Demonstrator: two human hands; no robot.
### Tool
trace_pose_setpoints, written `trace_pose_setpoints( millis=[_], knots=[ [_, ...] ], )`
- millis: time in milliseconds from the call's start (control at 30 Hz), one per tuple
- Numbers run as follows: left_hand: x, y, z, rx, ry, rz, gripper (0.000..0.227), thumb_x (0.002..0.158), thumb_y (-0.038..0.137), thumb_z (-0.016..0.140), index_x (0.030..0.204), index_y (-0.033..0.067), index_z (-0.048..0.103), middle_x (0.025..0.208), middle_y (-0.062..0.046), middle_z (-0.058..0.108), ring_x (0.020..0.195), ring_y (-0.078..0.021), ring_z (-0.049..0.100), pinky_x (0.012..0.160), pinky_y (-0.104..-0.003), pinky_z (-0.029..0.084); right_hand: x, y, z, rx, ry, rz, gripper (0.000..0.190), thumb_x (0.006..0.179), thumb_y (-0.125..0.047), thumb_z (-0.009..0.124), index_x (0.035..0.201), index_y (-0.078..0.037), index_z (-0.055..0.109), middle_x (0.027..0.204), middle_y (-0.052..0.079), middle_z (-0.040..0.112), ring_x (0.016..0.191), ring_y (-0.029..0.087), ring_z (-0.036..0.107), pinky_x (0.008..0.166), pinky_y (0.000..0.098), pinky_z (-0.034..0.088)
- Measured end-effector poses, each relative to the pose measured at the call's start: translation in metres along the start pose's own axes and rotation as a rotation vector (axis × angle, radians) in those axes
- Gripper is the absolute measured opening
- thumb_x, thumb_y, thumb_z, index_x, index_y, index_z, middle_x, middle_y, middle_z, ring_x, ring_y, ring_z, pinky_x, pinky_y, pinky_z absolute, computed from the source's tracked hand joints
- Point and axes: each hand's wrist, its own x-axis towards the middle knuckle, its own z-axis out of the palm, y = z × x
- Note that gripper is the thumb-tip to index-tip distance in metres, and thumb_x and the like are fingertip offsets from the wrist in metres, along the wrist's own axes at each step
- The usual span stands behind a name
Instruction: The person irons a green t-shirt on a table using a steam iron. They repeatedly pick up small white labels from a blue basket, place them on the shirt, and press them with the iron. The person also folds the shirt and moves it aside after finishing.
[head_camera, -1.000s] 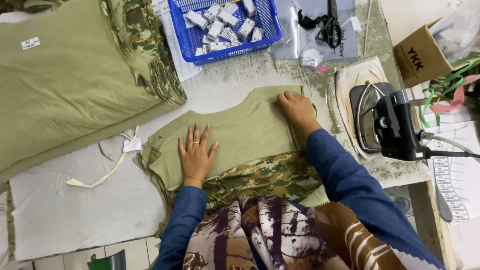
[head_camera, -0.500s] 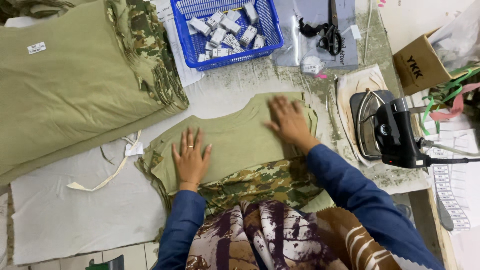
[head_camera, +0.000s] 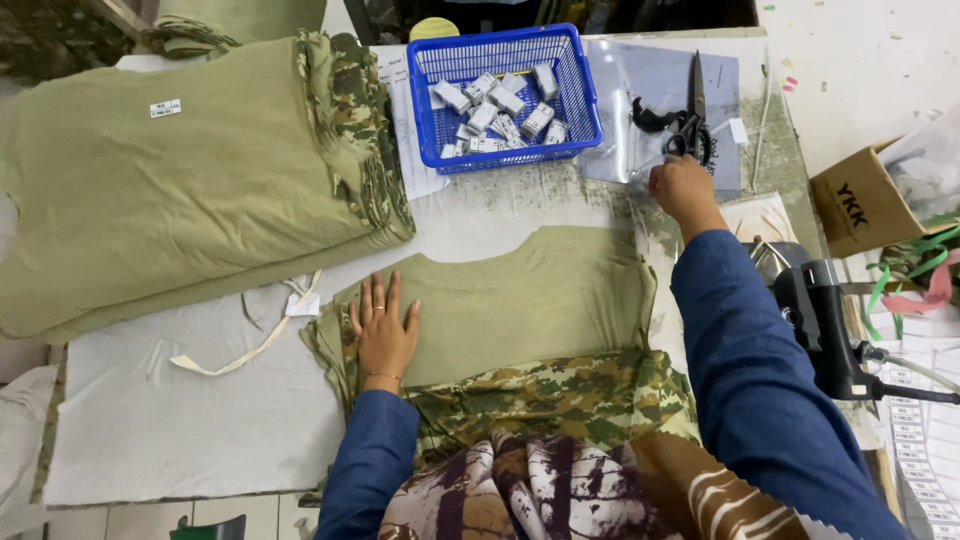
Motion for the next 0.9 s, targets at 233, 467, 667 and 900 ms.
trace_pose_setpoints(
  millis=[233, 467, 667, 900],
  knots=[
    [0.001, 0.0, 0.0, -0.005, -0.02, -0.009, 0.061, 0.1, 0.055, 0.036, 0.154, 0.0268, 0.03, 0.16, -0.01, 0.029, 0.147, -0.0282, 0.026, 0.116, -0.053, 0.014, -0.001, 0.001, -0.001, 0.066, -0.073, 0.031, 0.023, 0.075, -0.027, 0.081, 0.095, -0.024, 0.069, 0.088, -0.002, 0.07, 0.092, 0.023, 0.07, 0.079, 0.038, 0.055],
    [0.001, 0.004, -0.013, -0.049, -0.079, -0.02, 0.059, 0.101, 0.05, 0.041, 0.153, 0.0232, 0.034, 0.158, -0.014, 0.033, 0.146, -0.0325, 0.028, 0.113, -0.061, 0.014, -0.006, 0.008, -0.018, 0.223, -0.016, 0.126, 0.028, 0.078, -0.027, 0.081, 0.101, -0.021, 0.068, 0.081, -0.002, 0.066, 0.088, 0.026, 0.067, 0.076, 0.0426, 0.055],
    [0.008, 0.073, -0.043, -0.384, -0.067, 0.079, 0.046, 0.1, 0.047, 0.049, 0.14, 0.0231, 0.051, 0.134, -0.006, 0.056, 0.128, -0.0269, 0.05, 0.107, -0.056, 0.032, -0.071, -0.091, -0.112, 1.479, 0.206, 0.434, 0.022, 0.091, -0.013, 0.075, 0.11, -0.009, 0.066, 0.09, 0.005, 0.063, 0.083, 0.014, 0.061, 0.074, 0.0259, 0.054],
    [-0.003, 0.133, -0.024, -0.78, -0.267, 0.268, 0.024, 0.101, 0.042, 0.053, 0.098, 0.0179, 0.057, 0.094, 0.001, 0.062, 0.095, -0.019, 0.064, 0.089, -0.037, 0.049, -0.179, -0.258, -0.087, 1.954, -0.206, 0.605, 0.02, 0.089, -0.014, 0.07, 0.107, -0.007, 0.066, 0.088, 0.0, 0.062, 0.081, 0.006, 0.057, 0.076, 0.0172, 0.053]
  ],
)
